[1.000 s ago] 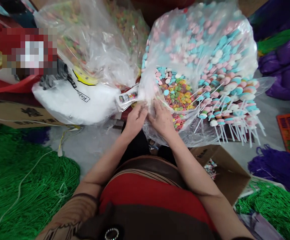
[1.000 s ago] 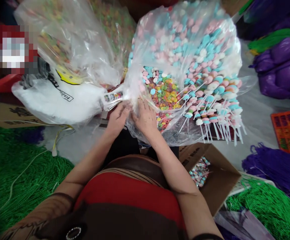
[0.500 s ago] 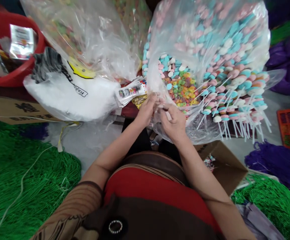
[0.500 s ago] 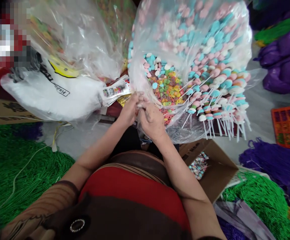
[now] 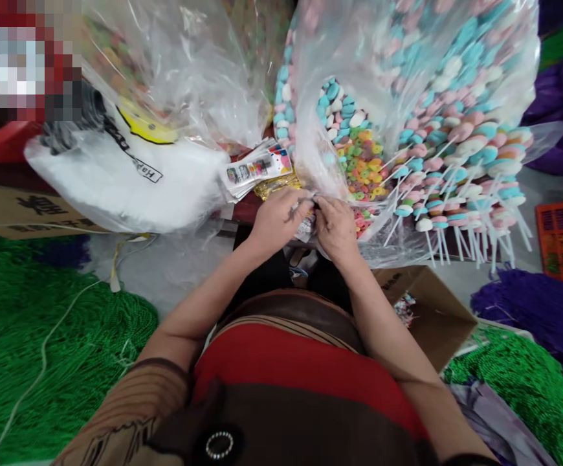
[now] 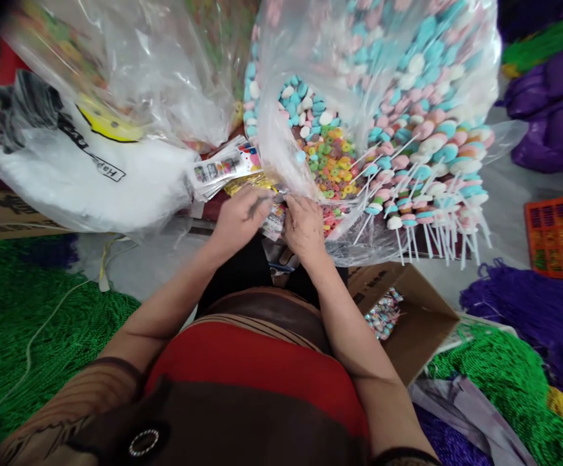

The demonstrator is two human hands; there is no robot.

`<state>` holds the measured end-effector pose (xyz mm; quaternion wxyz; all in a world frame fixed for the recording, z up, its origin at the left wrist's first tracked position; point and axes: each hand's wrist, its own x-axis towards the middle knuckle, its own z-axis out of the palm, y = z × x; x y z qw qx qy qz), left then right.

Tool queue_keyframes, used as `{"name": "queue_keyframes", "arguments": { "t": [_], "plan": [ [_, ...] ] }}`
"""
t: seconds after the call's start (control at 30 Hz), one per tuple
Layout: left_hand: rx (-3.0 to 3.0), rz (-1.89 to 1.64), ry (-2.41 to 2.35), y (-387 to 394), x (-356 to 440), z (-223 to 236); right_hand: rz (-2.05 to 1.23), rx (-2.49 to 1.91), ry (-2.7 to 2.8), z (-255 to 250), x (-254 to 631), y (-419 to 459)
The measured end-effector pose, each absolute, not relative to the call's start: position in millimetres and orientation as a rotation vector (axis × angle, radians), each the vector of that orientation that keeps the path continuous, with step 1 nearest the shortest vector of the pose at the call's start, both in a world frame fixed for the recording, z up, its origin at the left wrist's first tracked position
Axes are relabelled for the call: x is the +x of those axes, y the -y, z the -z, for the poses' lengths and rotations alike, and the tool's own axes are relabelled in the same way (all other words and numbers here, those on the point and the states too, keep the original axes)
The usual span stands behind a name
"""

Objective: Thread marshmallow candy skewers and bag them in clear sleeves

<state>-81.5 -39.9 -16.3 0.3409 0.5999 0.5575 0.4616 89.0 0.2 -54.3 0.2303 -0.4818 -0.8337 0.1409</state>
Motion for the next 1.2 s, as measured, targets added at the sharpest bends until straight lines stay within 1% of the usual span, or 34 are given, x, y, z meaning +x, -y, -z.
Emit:
{"name": "queue_keyframes", "arguments": {
  "t": [0.17,0.43,0.6,0.73,0.93,1.0,1.13,1.2],
  "plan": [
    [1.99,-0.786,-1.633,59.9,-77.2,29.2,-0.359,-1.387,2.218,56.5,91.0,-6.5],
    [2.122,-0.598,-1.787,38.8,-70.6,27.3,-0.433,-1.496,2.149,41.4,86.3,-25.4],
    [1.999,-0.762,-1.797,19.5,-71.1,37.7,-0.454,-1.47,2.091,45.3,91.0,-32.0],
    [2.012,-0.912,-1.816,17.5,-89.8,40.2,-0.489,-1.404,2.01,51.7,99.2,-38.4],
    [2.015,-1.32,-1.825,25.8,-127.6,29.3,-0.598,-1.339,1.944,36.3,96.6,-29.4],
    [2.009,-1.402,-1.799,28.0,-131.7,29.1,-0.74,-1.329,1.875,25.8,93.1,-24.1],
    [2.06,-1.553,-1.68,32.8,-125.1,32.0,-1.318,-1.298,1.552,6.5,85.4,-16.4],
    [2.106,-1.654,-1.563,35.1,-118.8,32.3,-1.547,-1.223,1.402,-0.4,82.3,-12.9]
  ]
}}
